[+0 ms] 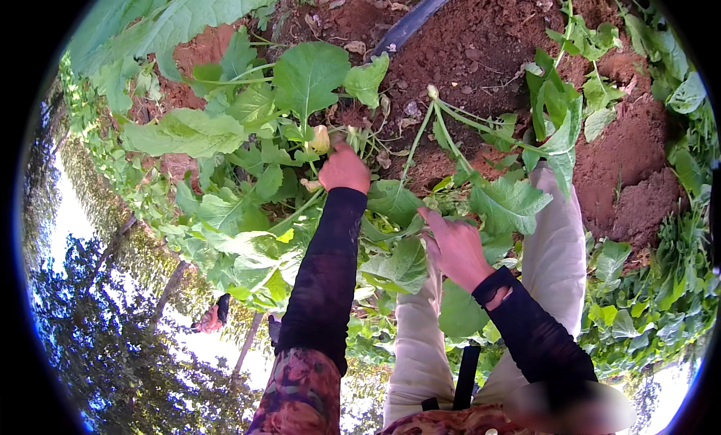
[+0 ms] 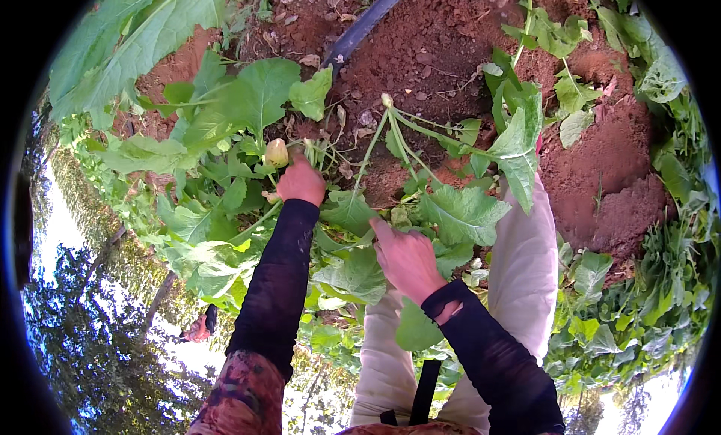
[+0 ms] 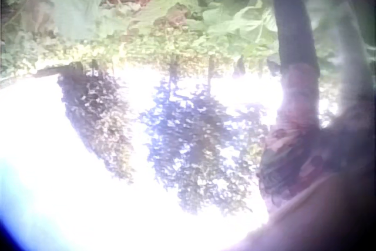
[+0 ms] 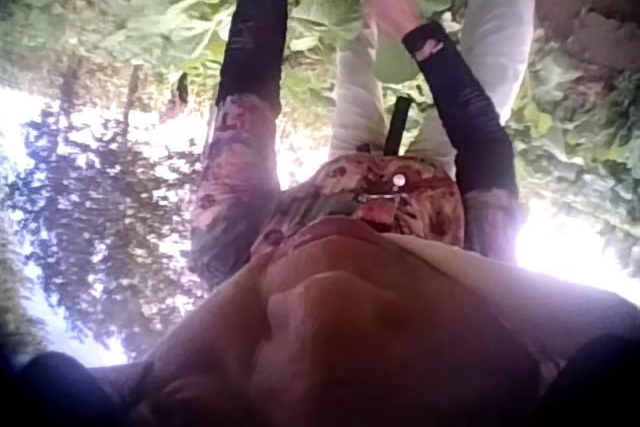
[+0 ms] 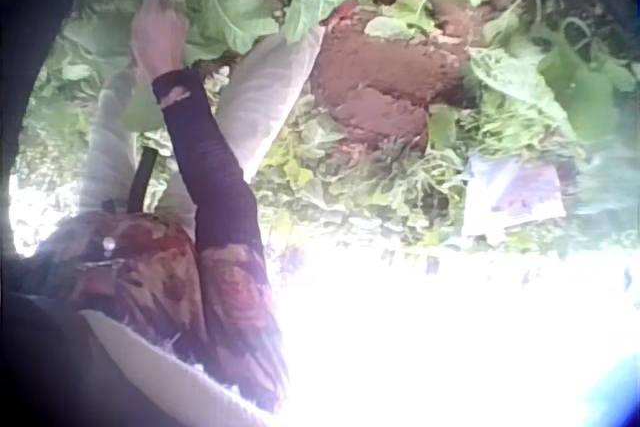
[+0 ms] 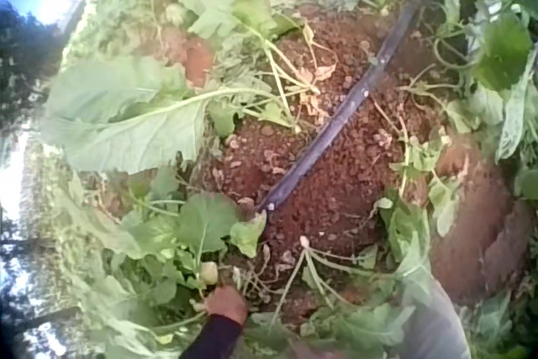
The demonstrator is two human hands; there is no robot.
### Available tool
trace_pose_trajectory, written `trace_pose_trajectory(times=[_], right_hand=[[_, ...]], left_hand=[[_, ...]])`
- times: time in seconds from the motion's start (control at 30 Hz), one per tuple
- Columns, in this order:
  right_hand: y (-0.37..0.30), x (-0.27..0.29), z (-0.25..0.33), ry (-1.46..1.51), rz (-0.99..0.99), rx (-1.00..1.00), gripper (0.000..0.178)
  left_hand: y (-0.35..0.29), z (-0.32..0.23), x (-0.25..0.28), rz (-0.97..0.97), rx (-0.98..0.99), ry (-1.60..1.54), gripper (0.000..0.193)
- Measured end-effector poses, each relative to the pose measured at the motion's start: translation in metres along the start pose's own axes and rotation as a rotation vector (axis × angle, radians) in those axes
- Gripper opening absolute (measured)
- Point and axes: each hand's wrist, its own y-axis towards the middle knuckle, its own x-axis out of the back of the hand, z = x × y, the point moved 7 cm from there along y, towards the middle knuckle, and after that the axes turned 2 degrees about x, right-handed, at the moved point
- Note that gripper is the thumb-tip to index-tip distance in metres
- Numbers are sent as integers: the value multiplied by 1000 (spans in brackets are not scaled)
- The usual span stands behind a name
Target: The person harvests leafy green vegetables by hand in an outdoor garden. They pull the plants from the soil, gather them into bunches, and place them onto a white sheet laid on the ground.
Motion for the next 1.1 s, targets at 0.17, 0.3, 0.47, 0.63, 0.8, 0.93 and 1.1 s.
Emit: trace_pose_trajectory(times=[0.17,0.3,0.47,0.63,0.8,0.93,1.1], right_hand=[[-2,-3,-4,12,-9,-11,42],[-2,-2,-5,22,-25,-23,43],[-2,-4,-9,20,-5,-83,37],[-7,-14,-19,-9,44,-175,24],[-8,-30,-23,-104,153,-194,23],[-5,-30,-21,0,127,-197,25],[-8,-33,-24,27,160,-208,29]], left_hand=[[9,6,7,97,-111,-194,31],[-1,-1,11,95,-105,-174,26],[-27,-3,25,42,-50,-154,22],[-60,30,56,-66,-55,-362,25],[-83,38,55,-31,-115,-793,29],[-54,16,48,-190,-130,-539,62],[6,11,25,-140,-47,-322,96]])
